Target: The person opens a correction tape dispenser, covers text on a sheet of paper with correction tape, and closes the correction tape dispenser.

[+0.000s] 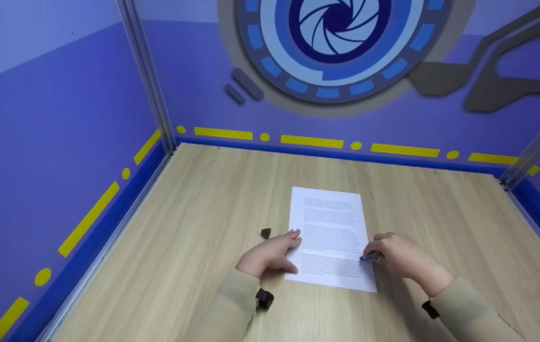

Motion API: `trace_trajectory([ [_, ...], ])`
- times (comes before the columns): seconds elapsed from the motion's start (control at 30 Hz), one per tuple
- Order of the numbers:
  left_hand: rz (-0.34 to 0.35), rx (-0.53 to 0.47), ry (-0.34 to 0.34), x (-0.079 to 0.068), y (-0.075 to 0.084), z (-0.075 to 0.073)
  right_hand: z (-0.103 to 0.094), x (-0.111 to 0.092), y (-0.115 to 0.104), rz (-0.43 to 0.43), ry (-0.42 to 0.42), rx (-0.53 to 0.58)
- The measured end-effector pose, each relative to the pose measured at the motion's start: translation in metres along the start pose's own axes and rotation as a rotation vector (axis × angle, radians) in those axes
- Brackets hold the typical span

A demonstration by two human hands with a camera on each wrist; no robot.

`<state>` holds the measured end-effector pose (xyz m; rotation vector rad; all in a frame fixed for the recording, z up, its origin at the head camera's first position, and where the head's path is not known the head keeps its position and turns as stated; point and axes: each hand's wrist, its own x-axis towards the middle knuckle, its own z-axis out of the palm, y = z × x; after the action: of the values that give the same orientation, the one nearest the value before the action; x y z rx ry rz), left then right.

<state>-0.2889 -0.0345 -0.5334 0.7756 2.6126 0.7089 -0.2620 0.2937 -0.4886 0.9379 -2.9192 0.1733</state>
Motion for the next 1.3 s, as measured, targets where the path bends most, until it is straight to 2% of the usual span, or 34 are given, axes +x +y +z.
trace_trajectory([
  [0.33, -0.006, -0.009, 0.007, -0.001, -0.001, 0.0, 0.001, -0.002, 0.006, -0.002, 0.018, 0.042],
  [0.6, -0.002, 0.013, 0.011, -0.001, -0.002, 0.001, -0.008, -0.004, 0.009, 0.018, 0.044, 0.034],
  [1.3, -0.005, 0.028, 0.006, 0.0, 0.0, 0.001, -0.003, 0.011, -0.006, 0.024, 0.039, 0.099],
])
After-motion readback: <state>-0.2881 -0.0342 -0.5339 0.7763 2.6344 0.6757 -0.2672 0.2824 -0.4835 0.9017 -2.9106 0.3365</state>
